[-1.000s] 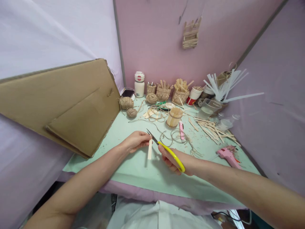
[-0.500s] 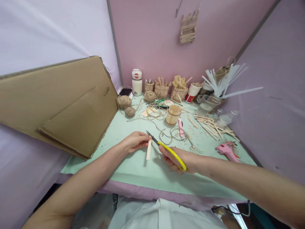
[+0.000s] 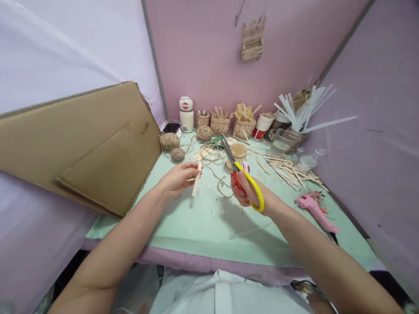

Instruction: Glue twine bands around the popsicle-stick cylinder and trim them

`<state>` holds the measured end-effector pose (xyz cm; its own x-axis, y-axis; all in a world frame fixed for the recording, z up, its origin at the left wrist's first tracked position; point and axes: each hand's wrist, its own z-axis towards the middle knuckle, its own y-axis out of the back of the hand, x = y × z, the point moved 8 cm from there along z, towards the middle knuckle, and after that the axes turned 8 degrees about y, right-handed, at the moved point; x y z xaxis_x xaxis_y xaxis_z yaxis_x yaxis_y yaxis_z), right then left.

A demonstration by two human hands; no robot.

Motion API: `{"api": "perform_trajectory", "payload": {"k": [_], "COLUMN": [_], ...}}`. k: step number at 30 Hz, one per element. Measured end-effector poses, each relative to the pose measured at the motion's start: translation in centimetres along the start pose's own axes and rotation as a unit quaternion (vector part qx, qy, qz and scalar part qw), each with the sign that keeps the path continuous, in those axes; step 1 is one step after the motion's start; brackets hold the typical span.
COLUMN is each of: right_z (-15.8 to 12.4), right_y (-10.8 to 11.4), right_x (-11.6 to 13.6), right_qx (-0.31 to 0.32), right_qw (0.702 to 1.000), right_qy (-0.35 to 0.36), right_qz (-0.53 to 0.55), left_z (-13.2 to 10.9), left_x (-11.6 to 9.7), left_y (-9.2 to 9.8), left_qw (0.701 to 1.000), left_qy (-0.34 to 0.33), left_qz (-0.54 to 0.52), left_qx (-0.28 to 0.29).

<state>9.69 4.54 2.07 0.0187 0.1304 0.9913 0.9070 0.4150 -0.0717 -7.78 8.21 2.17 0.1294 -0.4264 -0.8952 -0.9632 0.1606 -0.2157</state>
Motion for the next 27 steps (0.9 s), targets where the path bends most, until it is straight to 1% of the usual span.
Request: {"api": "perform_trajectory", "payload": {"k": [2,4,6,8,11,14,20,27], "right_z": [1.2,2.2,2.5,2.3,1.4,0.7,0.4,0.1], "right_y": [0.1,0.1,0.0,-0.2,-0.6,-1.0,-1.8,-2.3], "right_x": [0.1,-0.1,-0.3,-0.5,-0.7,-0.6,-0.7,-0.7], "right_qx": [-0.021,-0.048,-0.065,-0.075,-0.088,-0.081,-0.060,-0.052], "right_qw": [0.999,0.994,0.987,0.977,0.959,0.950,0.947,0.955], "right_qy": [0.047,0.087,0.121,0.138,0.133,0.133,0.139,0.130], "right_qz": [-0.015,-0.044,-0.086,-0.142,-0.234,-0.272,-0.283,-0.261], "left_z": [0.0,0.2,0.5,0.6,0.4,-0.2,-0.6,-0.4], "left_x": [-1.3,-2.0,-2.0,-1.4,-0.4,-0.3,-0.7,-0.6], "left_y": [-1.1,-2.0,-2.4,-2.4,-2.7,-3.0,-2.9,-2.6], "left_qw": [1.000,0.998,0.995,0.993,0.994,0.993,0.990,0.990], "left_qy": [-0.019,-0.037,-0.051,-0.063,-0.080,-0.106,-0.136,-0.138], "left_qz": [-0.014,-0.042,-0.079,-0.099,-0.075,-0.055,-0.030,0.005], "left_qx": [0.019,0.033,0.034,0.027,0.023,0.014,-0.025,-0.026]}}
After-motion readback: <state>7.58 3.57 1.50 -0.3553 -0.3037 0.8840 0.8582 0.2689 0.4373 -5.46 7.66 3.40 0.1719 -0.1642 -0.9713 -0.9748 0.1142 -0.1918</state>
